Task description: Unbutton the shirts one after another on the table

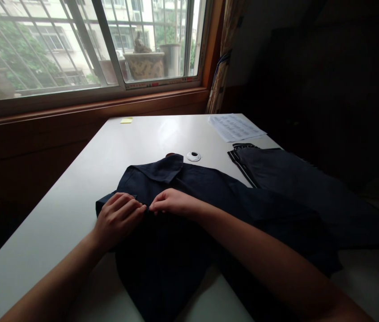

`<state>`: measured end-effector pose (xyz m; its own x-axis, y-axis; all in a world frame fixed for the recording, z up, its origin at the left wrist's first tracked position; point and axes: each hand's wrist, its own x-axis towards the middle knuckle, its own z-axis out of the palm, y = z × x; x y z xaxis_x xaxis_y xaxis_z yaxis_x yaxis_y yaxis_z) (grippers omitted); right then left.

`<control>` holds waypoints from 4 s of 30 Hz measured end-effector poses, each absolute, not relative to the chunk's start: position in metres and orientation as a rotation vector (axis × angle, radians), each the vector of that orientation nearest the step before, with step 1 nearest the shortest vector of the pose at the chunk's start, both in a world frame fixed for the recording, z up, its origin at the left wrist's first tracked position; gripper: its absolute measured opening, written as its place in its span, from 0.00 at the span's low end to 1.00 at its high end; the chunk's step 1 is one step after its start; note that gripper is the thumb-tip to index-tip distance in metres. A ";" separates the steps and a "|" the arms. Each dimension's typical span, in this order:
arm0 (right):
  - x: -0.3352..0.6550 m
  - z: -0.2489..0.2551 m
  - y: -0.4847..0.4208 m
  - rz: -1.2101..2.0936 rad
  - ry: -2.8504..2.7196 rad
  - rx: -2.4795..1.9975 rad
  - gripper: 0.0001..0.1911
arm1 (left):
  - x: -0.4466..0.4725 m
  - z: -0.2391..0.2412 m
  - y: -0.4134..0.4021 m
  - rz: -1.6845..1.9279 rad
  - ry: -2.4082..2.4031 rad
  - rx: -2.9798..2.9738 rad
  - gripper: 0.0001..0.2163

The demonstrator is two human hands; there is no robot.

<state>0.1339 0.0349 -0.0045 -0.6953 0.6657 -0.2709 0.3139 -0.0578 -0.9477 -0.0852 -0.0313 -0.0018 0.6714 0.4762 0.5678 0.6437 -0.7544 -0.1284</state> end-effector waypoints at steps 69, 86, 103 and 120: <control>0.146 -0.017 0.021 0.662 -2.329 -0.492 0.06 | -0.091 -0.022 -0.026 -0.902 -1.007 -2.642 0.06; 0.143 -0.021 0.018 0.710 -2.282 -0.494 0.09 | -0.089 -0.018 -0.026 -0.906 -0.956 -2.645 0.07; 0.143 -0.021 0.018 0.629 -2.305 -0.521 0.06 | -0.090 -0.019 -0.026 -0.875 -0.964 -2.633 0.06; 0.141 -0.021 0.014 0.373 -2.370 -0.566 0.07 | -0.088 -0.019 -0.027 -0.923 -0.979 -2.636 0.08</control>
<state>0.1413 0.0135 -0.0213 -0.6857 0.4876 0.5404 0.2978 0.8654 -0.4030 -0.0884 -0.0271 -0.0189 0.5901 0.5280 0.6107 0.6409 -0.7664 0.0433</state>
